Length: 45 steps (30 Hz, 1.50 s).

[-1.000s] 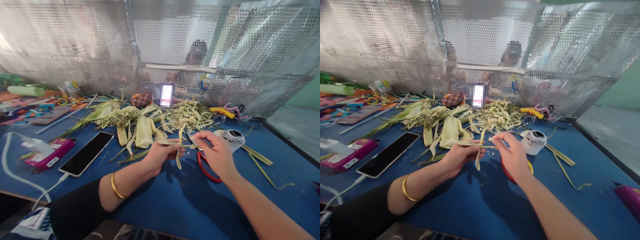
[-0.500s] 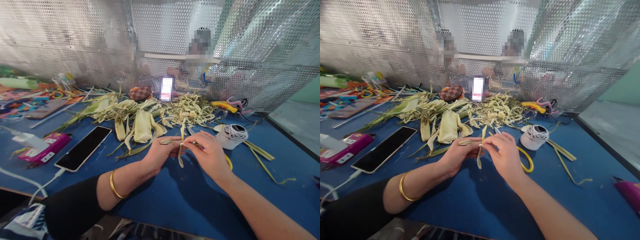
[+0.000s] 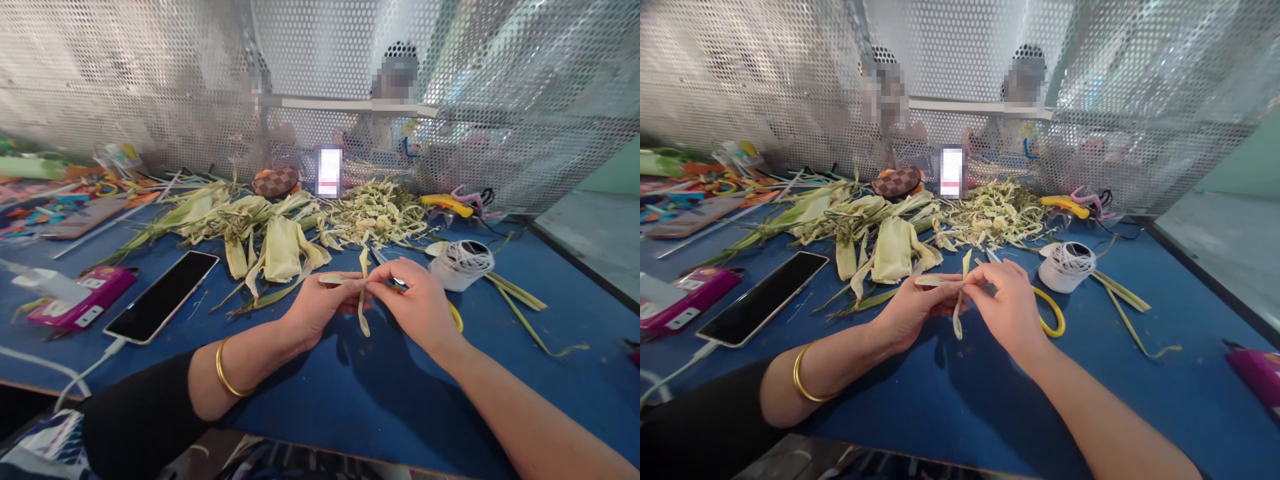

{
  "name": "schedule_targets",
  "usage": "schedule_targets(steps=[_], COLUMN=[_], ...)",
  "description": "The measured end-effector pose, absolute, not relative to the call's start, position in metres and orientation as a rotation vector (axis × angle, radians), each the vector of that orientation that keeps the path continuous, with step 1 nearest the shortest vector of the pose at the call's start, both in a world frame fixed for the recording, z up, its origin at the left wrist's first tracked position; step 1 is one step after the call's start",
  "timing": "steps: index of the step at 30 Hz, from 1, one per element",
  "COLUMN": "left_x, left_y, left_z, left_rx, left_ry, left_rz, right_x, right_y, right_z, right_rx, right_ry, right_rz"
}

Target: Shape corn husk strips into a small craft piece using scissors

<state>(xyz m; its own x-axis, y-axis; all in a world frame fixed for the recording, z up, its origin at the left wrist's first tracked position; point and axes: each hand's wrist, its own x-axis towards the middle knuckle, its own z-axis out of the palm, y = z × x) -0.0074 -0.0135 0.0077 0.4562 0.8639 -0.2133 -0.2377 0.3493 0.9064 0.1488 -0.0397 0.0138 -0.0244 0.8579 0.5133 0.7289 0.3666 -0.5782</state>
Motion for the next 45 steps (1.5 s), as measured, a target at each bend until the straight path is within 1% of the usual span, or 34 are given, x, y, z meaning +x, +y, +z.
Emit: schedule_targets(steps=[17, 19, 24, 27, 29, 32, 36, 38, 40, 42, 45], left_x=[-0.009, -0.009, -0.009, -0.008, -0.007, -0.007, -0.008, -0.008, -0.009, -0.010, -0.011], left_y=[-0.011, -0.010, -0.008, -0.008, -0.009, -0.012, -0.013, -0.012, -0.011, -0.010, -0.011], left_z=[0.009, 0.009, 0.007, 0.007, 0.008, 0.011, 0.015, 0.016, 0.016, 0.017, 0.020], left_rx=[1.019, 1.002, 0.932, 0.895, 0.894, 0.960, 1.110, 1.169, 1.200, 1.201, 1.203], left_ry=[0.836, 0.836, 0.839, 0.866, 0.885, 0.897, 0.906, 0.919, 0.927, 0.932, 0.921], left_rz=[0.832, 0.827, 0.861, 0.904, 0.915, 0.900, 0.880, 0.840, 0.779, 0.739, 0.711], right_x=[0.149, 0.152, 0.158, 0.158, 0.156, 0.153, 0.152, 0.151, 0.151, 0.151, 0.150], right_y=[-0.038, -0.038, -0.040, -0.042, -0.043, -0.042, -0.041, -0.041, -0.040, -0.040, -0.041], right_z=[0.016, 0.016, 0.023, 0.025, 0.023, 0.017, 0.012, 0.012, 0.012, 0.014, 0.018], right_rx=[-1.458, -1.408, -1.054, -0.964, -0.964, -1.030, -1.254, -1.327, -1.368, -1.370, -1.327], right_ry=[-1.658, -1.708, -2.155, -2.409, -2.411, -2.202, -1.823, -1.729, -1.687, -1.668, -1.674], right_rz=[0.393, 0.304, -0.243, -0.412, -0.460, -0.319, 0.127, 0.359, 0.516, 0.557, 0.520])
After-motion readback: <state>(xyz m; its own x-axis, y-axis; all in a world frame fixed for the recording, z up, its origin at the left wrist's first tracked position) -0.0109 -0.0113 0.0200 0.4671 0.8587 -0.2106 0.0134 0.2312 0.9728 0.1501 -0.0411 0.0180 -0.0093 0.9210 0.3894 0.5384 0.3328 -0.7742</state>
